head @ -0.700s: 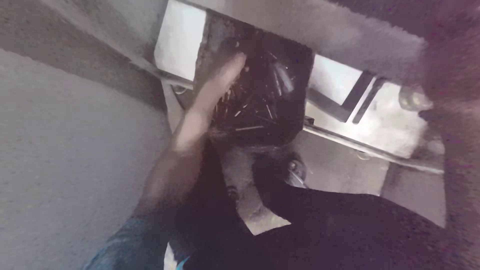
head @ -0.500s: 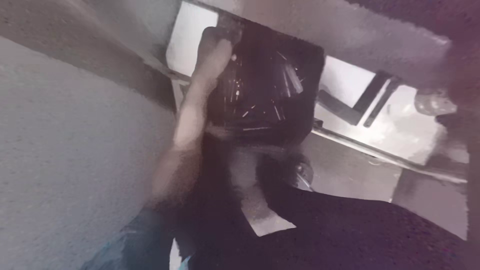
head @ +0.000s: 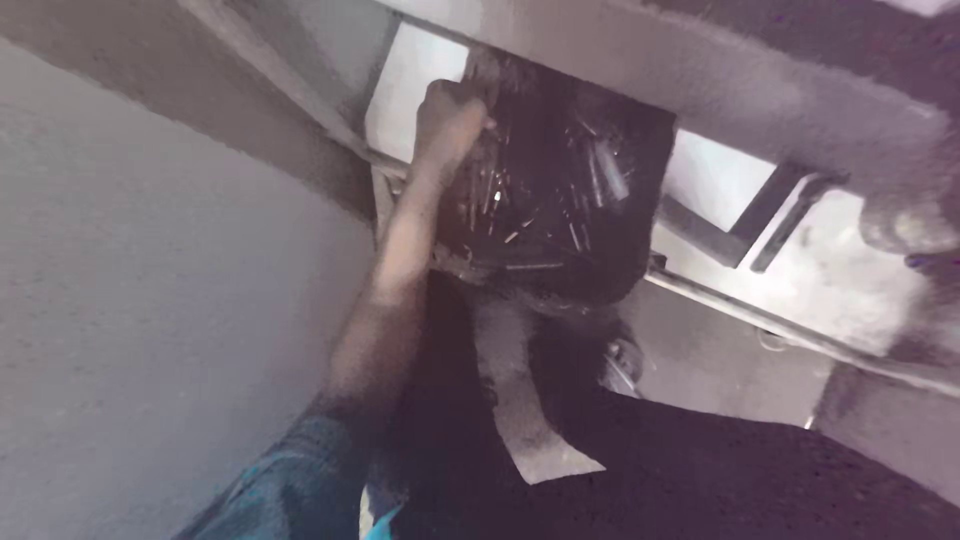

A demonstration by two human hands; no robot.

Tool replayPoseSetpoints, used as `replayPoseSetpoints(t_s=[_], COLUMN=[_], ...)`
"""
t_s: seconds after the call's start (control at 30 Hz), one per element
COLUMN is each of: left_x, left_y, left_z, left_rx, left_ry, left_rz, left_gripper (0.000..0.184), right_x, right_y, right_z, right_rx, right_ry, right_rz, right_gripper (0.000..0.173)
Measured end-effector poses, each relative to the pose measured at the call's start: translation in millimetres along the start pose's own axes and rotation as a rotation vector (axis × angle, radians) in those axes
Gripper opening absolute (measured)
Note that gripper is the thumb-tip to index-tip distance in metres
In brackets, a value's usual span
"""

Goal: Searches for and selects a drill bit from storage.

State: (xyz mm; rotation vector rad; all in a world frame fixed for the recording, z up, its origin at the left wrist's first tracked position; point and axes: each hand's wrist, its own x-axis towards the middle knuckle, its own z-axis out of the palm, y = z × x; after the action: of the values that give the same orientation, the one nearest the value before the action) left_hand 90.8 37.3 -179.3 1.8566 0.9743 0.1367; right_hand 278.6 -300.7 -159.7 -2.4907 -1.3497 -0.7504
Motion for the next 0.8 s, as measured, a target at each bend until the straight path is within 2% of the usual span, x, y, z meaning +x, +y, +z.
replayPoseSetpoints(t_s=[0.1, 0.17, 0.27, 0.33, 0.4, 0.43, 0.47, 0.5, 0.53, 0.57, 0.63, 0.67, 0.73, 0.8], left_x=[-6.0, -20.3, -33.4, -30.5, -29.0, -28.1, -23.8, -14.2, -4.4, 2.1, 7.9, 7.2, 4.1, 4.5], left_y=[-6.4, -1.1, 12.5, 13.8, 10.2, 8.1, 4.5, -0.2, -4.7, -6.5, -5.8, -4.8, -4.5, -7.6], left_z=[11.7, 22.9, 31.2, 31.0, 31.6, 30.2, 28.3, 25.3, 21.8, 16.4, 3.0, -1.7, -6.2, -6.9], left_rx=[0.148, 0.375, 0.544, 0.421, 0.229, 0.165, 0.125, 0.095, 0.055, 0.025, 0.043, 0.073, 0.096, 0.08], left_ry=[-0.099, -0.134, -0.193, -0.259, -0.316, -0.319, -0.292, -0.231, -0.201, -0.166, -0.115, -0.101, -0.097, -0.137], left_rz=[0.106, 0.169, 0.113, 0.062, -0.031, -0.039, 0.009, 0.101, 0.173, 0.2, 0.195, 0.175, 0.105, 0.073], left_gripper=[0.04, 0.055, 0.05, 0.04, 0.029, 0.027, 0.026, 0.026, 0.025, 0.023, 0.022, 0.023, 0.026, 0.028], right_x=[-4.0, -3.6, 1.1, 5.1, 6.1, 9.0, 15.7, 21.1, 22.2, 15.2, -0.3, -3.3, -2.2, 4.2], right_y=[0.0, -1.7, 1.1, 3.9, -12.4, -35.0, -63.9, -82.2, -87.3, -76.9, -27.6, -7.3, 6.2, 1.6], right_z=[-1.3, 1.4, 5.5, 6.8, -9.7, -35.6, -74.1, -96.5, -102.9, -94.3, -40.7, -18.0, -1.2, -0.7], right_rx=[0.041, 0.0, -0.076, -0.078, -0.019, 0.034, 0.099, 0.163, 0.183, 0.165, 0.074, 0.026, -0.045, -0.083], right_ry=[-0.002, -0.032, -0.123, -0.095, 0.012, -0.019, -0.177, -0.275, -0.331, -0.307, -0.152, -0.16, -0.292, -0.4], right_rz=[0.034, 0.049, 0.007, -0.072, -0.066, 0.02, 0.182, 0.304, 0.337, 0.266, -0.027, -0.093, -0.073, -0.013], right_gripper=[0.033, 0.035, 0.037, 0.036, 0.034, 0.032, 0.03, 0.028, 0.028, 0.028, 0.032, 0.033, 0.032, 0.029])
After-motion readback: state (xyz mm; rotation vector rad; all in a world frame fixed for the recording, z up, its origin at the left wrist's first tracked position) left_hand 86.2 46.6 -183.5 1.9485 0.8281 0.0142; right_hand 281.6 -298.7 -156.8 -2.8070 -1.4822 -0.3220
